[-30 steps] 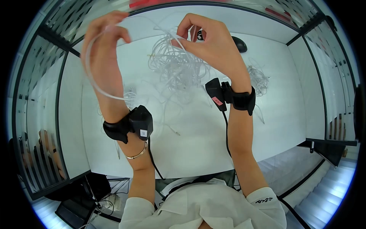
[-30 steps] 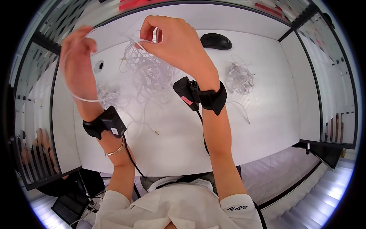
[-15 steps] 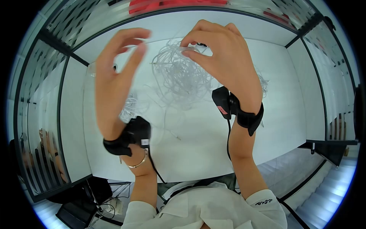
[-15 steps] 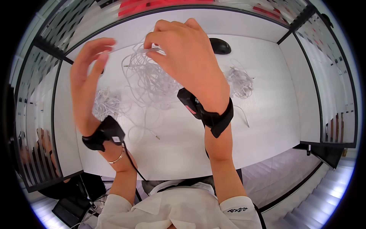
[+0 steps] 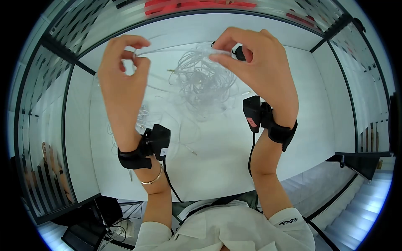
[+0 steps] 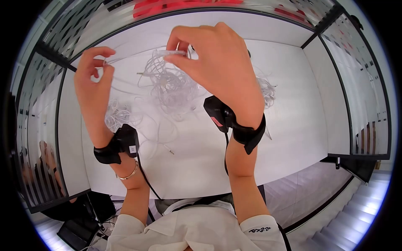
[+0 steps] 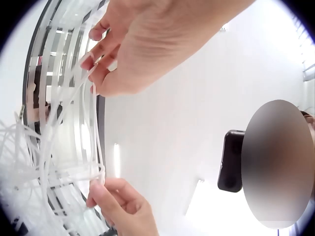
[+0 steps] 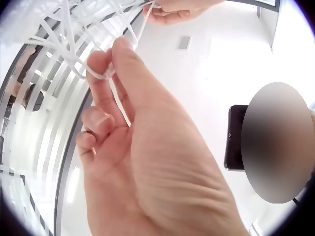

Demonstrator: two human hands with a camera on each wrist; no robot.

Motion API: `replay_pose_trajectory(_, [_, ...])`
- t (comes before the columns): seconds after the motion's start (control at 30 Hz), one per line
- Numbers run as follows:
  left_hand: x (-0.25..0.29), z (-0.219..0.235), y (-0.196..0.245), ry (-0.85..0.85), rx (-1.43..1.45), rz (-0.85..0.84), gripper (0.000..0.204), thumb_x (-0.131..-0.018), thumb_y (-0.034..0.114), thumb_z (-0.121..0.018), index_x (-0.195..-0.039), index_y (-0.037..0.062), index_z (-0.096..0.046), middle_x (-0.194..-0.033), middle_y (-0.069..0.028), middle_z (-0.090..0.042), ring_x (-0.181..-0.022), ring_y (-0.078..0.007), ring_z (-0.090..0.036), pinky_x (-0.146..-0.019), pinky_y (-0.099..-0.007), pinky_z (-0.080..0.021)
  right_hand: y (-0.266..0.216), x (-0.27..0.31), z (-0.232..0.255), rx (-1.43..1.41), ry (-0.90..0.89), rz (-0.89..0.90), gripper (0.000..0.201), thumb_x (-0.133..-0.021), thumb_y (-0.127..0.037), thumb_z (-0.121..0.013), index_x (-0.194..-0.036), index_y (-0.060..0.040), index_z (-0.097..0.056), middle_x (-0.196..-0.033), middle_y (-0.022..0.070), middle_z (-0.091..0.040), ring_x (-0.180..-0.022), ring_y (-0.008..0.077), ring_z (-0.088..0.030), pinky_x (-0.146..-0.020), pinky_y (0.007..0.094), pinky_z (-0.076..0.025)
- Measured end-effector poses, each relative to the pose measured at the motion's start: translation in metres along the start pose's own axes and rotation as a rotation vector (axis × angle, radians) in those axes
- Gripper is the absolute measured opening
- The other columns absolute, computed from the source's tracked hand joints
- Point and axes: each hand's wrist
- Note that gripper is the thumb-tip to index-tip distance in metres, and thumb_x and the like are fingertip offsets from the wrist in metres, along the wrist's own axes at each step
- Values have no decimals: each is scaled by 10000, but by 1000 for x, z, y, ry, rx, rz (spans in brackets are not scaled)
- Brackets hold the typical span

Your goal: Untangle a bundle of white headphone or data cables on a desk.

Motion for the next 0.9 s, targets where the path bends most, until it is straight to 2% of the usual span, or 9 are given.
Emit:
replay_pose_trajectory(0.13, [-1, 11, -14, 126, -132, -26, 205, -734, -1, -532, -898, 87, -619, -915, 7, -630, -798, -135, -585, -752, -284, -393, -2, 5, 6, -72, -168, -92, 153, -781, -261, -678, -826, -115, -662, -692, 30, -642, -649, 243, -539, -638, 339, -438])
replay_pose_trajectory(0.27, [-1, 7, 1, -180, 91, -9, 176, -766, 36, -583, -931, 91, -610, -961, 1, -644, -845, -153, -583, -801, -297, -398, 0, 4, 0, -88, -137, -47, 145, -795, -229, -662, -829, -88, -666, -703, 60, -647, -653, 255, -549, -636, 336, -435])
replay_pose_trajectory(0.33, [1, -5, 21, -330, 222, -32, 174, -794, 32, -566, -964, 49, -597, -954, -22, -628, -875, -130, -570, -797, -277, -402, -1, 3, -2, -118, -112, -6, 138, -792, -218, -663, -817, -83, -659, -701, 56, -644, -646, 255, -545, -642, 332, -429])
replay_pose_trajectory(0.47, [9, -27, 32, -311, 210, -46, 163, -770, 40, -586, -933, 45, -580, -878, -26, -605, -797, -137, -552, -757, -274, -395, -5, -1, -1, -182, -46, 60, 135, -777, -207, -677, -806, -80, -642, -698, 47, -637, -635, 256, -535, -649, 326, -416])
replay_pose_trajectory(0.57, [6, -30, 26, -213, 162, -30, 151, -747, 28, -574, -897, 40, -571, -794, -16, -589, -734, -129, -537, -718, -262, -392, 0, -1, -2, -192, 34, 81, 144, -769, -210, -688, -814, -86, -631, -690, 34, -628, -615, 237, -519, -624, 325, -410])
replay_pose_trajectory(0.67, [4, -19, 24, -142, 84, 9, 116, -724, 8, -559, -836, 40, -564, -790, -40, -595, -672, -169, -538, -657, -297, -413, 1, -1, 6, -201, -22, 8, 152, -768, -218, -693, -835, -94, -634, -681, 20, -621, -623, 203, -520, -604, 322, -410])
replay_pose_trajectory(0.7, [4, -19, 19, -154, 151, 7, 129, -736, -1, -550, -855, 45, -574, -776, -31, -602, -652, -161, -534, -657, -285, -407, 1, -1, 5, -232, -16, -11, 153, -767, -225, -695, -828, -99, -634, -670, 10, -613, -584, 181, -508, -554, 310, -405])
replay_pose_trajectory(0.8, [7, -23, 25, -195, 205, 55, 158, -754, 9, -552, -907, 36, -576, -805, -43, -606, -664, -164, -538, -664, -292, -416, 5, -3, 0, -293, 36, -18, 176, -791, -199, -699, -862, -52, -634, -726, -3, -621, -568, 84, -423, -528, 223, -332])
replay_pose_trajectory(0.9, [12, -30, 24, -381, 168, -12, 209, -774, 25, -573, -983, 23, -562, -884, -70, -604, -691, -186, -544, -672, -303, -446, 6, -6, -8, -457, 165, -51, 186, -837, -210, -669, -909, -43, -632, -731, 4, -615, -583, 69, -452, -539, 218, -349])
Point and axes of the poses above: each hand's wrist, its own x-axis away from the middle knuckle, its own z-axis out of the back of the hand, y = z × x
